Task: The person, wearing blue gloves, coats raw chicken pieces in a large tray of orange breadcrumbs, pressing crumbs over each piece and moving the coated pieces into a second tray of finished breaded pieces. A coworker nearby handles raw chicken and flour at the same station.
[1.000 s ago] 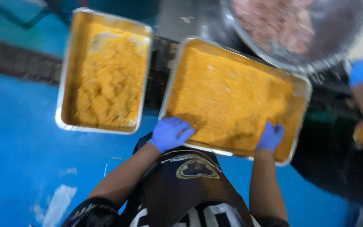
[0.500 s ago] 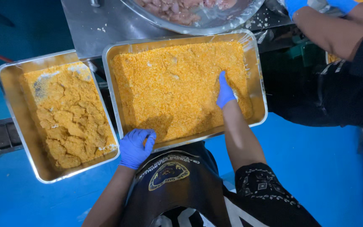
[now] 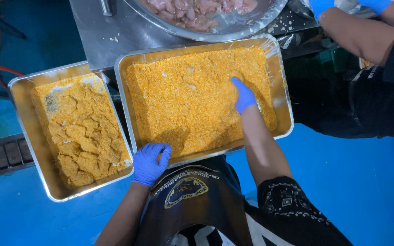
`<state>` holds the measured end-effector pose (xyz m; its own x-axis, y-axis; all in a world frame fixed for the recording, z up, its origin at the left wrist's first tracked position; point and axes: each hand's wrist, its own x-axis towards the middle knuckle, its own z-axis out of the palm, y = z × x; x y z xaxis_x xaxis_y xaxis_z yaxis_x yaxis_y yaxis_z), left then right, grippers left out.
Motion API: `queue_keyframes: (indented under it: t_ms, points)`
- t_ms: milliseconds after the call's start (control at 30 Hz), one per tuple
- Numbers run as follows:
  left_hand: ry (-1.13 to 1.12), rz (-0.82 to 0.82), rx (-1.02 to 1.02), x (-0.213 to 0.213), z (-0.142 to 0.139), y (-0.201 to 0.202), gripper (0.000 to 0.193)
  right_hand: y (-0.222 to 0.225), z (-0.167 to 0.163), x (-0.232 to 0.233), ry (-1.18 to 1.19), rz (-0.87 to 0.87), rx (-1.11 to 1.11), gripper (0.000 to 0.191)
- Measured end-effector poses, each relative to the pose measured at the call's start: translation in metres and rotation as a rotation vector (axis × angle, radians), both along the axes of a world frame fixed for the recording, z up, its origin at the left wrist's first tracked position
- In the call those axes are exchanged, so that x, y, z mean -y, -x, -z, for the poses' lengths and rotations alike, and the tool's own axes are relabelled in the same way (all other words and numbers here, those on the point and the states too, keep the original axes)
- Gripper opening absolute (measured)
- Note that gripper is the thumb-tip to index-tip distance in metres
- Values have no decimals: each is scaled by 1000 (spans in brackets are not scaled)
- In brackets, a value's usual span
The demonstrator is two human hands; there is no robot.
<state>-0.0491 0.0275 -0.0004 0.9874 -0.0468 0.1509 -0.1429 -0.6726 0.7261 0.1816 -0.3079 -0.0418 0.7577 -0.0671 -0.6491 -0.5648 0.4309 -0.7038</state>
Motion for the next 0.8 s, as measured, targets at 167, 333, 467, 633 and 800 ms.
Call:
queue_keyframes:
  t_ms: [167,333,467,633,800]
  points:
    - [13,-8,-11,0,-2,0,11,29,0,19,140,44,128,55]
    - [20,17,4,-3,-1,2,11,39,-5,43,444,-19,95,49]
    - [26,10,9,-5,-2,2,10,41,-27,45,530,-126,159,39]
    - [33,22,31,-8,-3,1,11,40,-74,29,536,-147,446,33]
    - [39,15,46,-11,1,0,12,54,-103,5,723,-257,610,33]
